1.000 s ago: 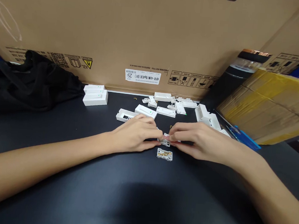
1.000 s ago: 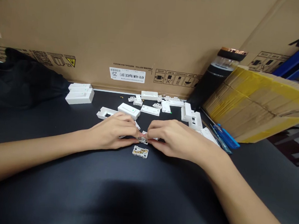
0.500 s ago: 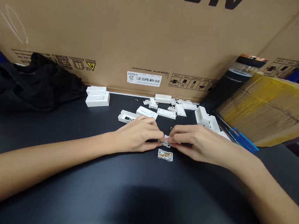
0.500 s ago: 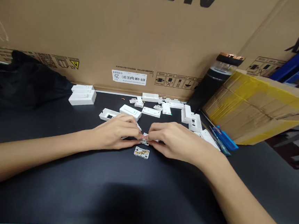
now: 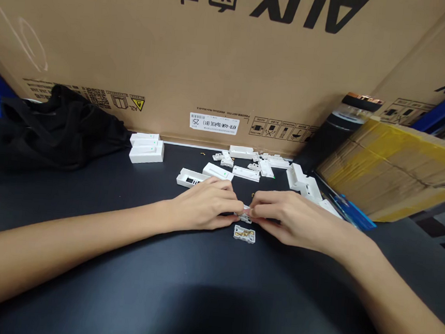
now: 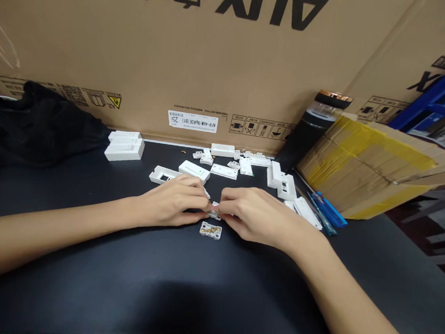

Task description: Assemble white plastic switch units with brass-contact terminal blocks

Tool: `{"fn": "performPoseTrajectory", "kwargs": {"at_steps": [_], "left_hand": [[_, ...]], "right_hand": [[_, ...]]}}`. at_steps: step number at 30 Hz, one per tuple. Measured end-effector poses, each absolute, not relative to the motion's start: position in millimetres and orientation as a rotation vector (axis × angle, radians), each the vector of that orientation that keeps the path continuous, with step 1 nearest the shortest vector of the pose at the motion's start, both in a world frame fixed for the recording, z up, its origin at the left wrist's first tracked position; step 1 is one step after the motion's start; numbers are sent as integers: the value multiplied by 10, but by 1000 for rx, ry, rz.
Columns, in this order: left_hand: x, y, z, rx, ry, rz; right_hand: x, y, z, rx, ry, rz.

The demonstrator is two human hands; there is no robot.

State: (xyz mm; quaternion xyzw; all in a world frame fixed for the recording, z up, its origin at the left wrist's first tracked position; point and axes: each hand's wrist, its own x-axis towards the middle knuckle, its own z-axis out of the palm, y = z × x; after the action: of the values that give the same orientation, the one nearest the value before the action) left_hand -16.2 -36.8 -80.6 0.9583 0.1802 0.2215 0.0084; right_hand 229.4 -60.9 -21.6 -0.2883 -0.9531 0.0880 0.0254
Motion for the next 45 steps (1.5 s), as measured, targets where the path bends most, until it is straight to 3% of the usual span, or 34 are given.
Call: {"fn": "performPoseTrajectory", "kwargs": {"at_steps": [45], "left_hand": [[-137, -364, -834, 2967, 574, 794]], "right_hand": [[2230, -724, -167, -1062, -3015, 23]]}}
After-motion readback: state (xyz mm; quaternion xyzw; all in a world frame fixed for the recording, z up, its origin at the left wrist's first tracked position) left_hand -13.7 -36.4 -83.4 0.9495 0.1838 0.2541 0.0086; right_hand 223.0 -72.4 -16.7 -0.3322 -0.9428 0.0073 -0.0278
